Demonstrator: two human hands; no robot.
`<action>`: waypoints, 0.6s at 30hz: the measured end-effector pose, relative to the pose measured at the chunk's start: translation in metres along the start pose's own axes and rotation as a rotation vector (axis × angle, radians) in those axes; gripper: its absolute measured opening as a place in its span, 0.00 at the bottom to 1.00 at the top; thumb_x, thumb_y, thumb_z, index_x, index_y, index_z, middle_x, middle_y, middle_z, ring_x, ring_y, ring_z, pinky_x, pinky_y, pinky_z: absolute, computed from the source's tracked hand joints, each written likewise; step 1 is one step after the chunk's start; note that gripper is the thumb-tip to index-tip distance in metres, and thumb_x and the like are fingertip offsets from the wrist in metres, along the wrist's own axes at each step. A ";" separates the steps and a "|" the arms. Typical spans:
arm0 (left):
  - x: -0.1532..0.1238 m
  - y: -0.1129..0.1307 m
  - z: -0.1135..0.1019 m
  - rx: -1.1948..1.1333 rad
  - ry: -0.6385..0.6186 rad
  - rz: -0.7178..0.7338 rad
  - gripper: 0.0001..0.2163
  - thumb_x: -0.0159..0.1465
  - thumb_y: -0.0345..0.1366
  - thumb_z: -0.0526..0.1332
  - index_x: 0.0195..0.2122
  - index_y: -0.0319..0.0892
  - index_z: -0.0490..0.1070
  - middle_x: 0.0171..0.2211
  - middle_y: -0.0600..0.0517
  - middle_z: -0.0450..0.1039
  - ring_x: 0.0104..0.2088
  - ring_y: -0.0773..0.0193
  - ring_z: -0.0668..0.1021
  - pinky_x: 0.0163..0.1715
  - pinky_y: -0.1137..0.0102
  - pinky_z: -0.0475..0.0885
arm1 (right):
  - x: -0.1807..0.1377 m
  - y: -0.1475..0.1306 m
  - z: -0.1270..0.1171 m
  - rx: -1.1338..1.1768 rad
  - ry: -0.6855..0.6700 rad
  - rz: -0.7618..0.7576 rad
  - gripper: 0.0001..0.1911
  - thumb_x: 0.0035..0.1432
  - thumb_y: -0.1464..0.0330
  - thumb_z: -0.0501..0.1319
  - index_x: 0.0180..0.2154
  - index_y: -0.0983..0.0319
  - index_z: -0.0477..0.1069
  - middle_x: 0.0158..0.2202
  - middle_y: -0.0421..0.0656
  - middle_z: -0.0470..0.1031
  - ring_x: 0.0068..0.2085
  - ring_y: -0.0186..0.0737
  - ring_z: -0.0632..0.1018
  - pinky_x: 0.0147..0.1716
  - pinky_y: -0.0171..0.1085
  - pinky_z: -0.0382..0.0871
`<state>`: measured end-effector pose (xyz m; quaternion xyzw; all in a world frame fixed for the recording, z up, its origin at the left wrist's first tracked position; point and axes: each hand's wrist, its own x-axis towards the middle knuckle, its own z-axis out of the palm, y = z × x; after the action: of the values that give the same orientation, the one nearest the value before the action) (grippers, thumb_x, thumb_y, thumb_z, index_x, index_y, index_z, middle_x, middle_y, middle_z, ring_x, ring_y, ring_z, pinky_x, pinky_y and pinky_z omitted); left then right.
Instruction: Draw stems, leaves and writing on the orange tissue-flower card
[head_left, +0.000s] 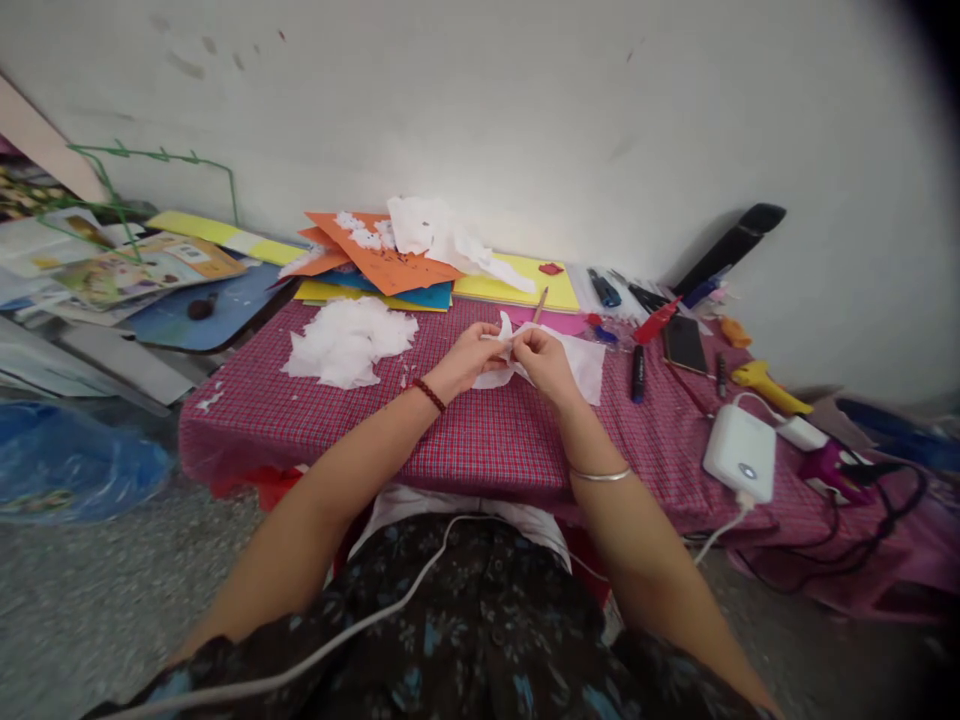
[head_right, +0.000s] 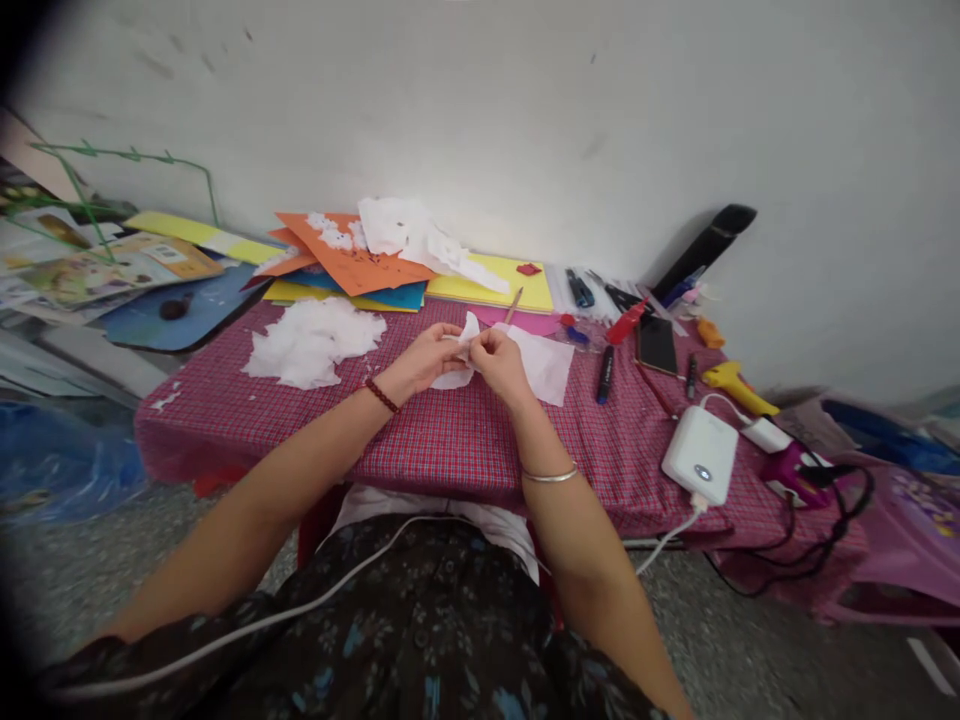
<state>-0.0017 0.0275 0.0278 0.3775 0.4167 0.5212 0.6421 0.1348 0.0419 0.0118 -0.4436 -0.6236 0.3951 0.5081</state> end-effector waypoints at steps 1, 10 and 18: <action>0.000 0.000 0.001 0.014 0.013 0.006 0.13 0.59 0.16 0.57 0.38 0.41 0.62 0.25 0.56 0.72 0.24 0.69 0.77 0.33 0.71 0.74 | 0.000 0.001 0.000 -0.016 0.002 -0.012 0.09 0.49 0.62 0.60 0.24 0.60 0.67 0.22 0.37 0.69 0.25 0.32 0.67 0.27 0.36 0.60; 0.001 0.003 -0.002 -0.012 -0.009 -0.028 0.05 0.67 0.28 0.58 0.33 0.40 0.66 0.24 0.52 0.72 0.24 0.67 0.77 0.34 0.69 0.73 | 0.001 0.000 0.001 0.029 0.024 0.021 0.05 0.50 0.66 0.59 0.24 0.60 0.66 0.23 0.37 0.68 0.26 0.33 0.67 0.28 0.36 0.61; 0.005 -0.004 -0.004 -0.034 -0.076 0.010 0.13 0.60 0.29 0.69 0.26 0.39 0.64 0.24 0.55 0.71 0.27 0.70 0.76 0.42 0.67 0.74 | -0.001 -0.003 0.001 0.048 0.023 0.034 0.07 0.49 0.65 0.60 0.23 0.59 0.64 0.22 0.36 0.67 0.26 0.33 0.66 0.28 0.35 0.60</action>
<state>-0.0036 0.0318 0.0222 0.3883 0.3813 0.5167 0.6610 0.1333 0.0402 0.0142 -0.4466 -0.6004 0.4133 0.5188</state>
